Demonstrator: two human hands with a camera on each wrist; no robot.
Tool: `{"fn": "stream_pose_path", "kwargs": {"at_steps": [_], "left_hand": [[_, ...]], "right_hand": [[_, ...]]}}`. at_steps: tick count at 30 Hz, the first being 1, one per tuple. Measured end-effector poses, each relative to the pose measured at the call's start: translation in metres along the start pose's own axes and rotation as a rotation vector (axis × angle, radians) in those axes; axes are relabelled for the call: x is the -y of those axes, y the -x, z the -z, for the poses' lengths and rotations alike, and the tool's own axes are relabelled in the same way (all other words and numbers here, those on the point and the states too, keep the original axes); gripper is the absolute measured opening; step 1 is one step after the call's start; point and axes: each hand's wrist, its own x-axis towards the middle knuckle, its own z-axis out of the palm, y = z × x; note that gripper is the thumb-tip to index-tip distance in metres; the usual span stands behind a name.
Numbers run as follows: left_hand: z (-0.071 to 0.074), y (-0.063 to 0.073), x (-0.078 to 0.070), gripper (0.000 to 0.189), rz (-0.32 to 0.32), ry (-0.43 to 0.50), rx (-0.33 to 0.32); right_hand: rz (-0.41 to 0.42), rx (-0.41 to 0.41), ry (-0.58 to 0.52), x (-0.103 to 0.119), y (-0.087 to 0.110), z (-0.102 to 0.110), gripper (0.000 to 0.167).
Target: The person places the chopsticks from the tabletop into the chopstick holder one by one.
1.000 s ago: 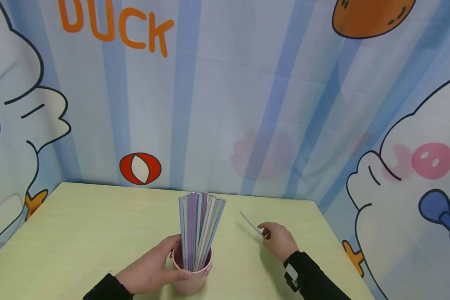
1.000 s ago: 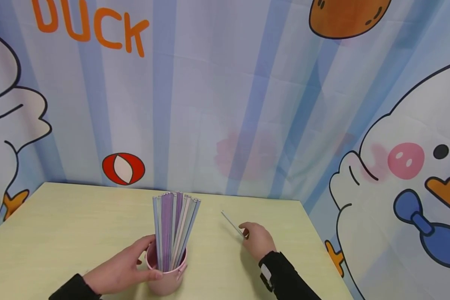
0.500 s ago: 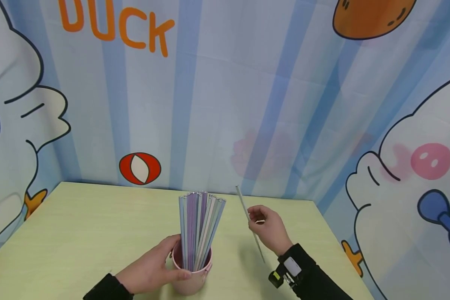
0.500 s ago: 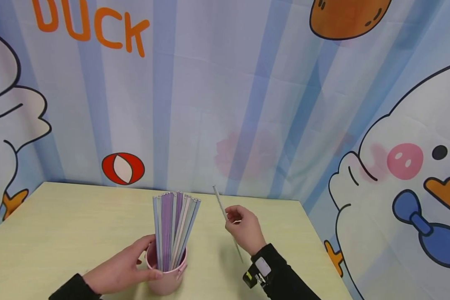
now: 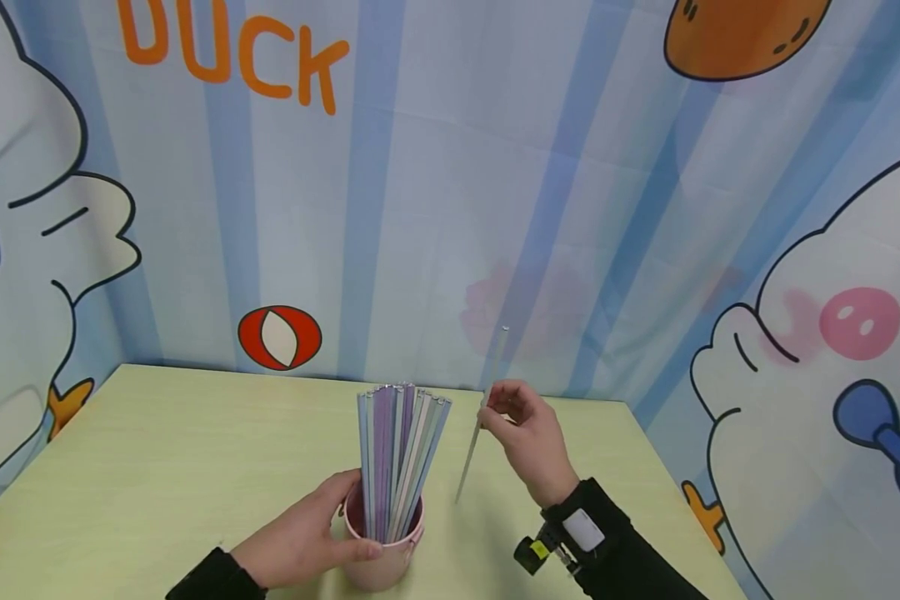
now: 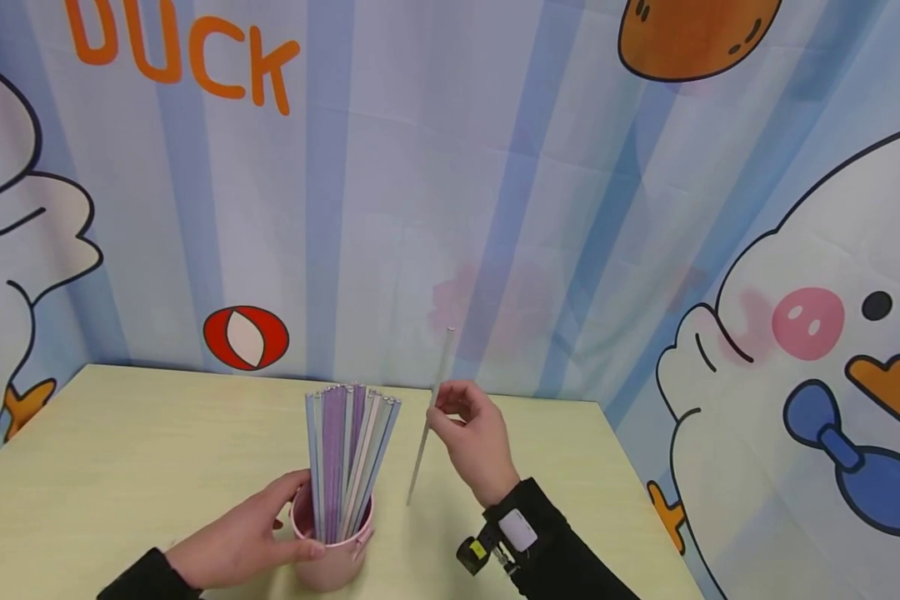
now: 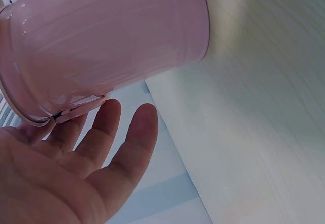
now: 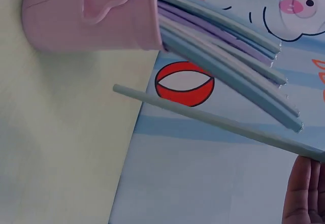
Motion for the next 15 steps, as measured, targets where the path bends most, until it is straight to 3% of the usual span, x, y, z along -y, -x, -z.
{"fn": "stream_pose_path", "kwargs": {"at_steps": [10, 15], "left_hand": [[0.000, -0.001, 0.000, 0.101, 0.002, 0.018, 0.005], [0.000, -0.001, 0.000, 0.100, 0.001, 0.020, 0.008]], "right_hand": [[0.116, 0.016, -0.206, 0.019, 0.003, -0.014, 0.030], [0.130, 0.032, -0.203, 0.016, 0.005, -0.022, 0.029]]}}
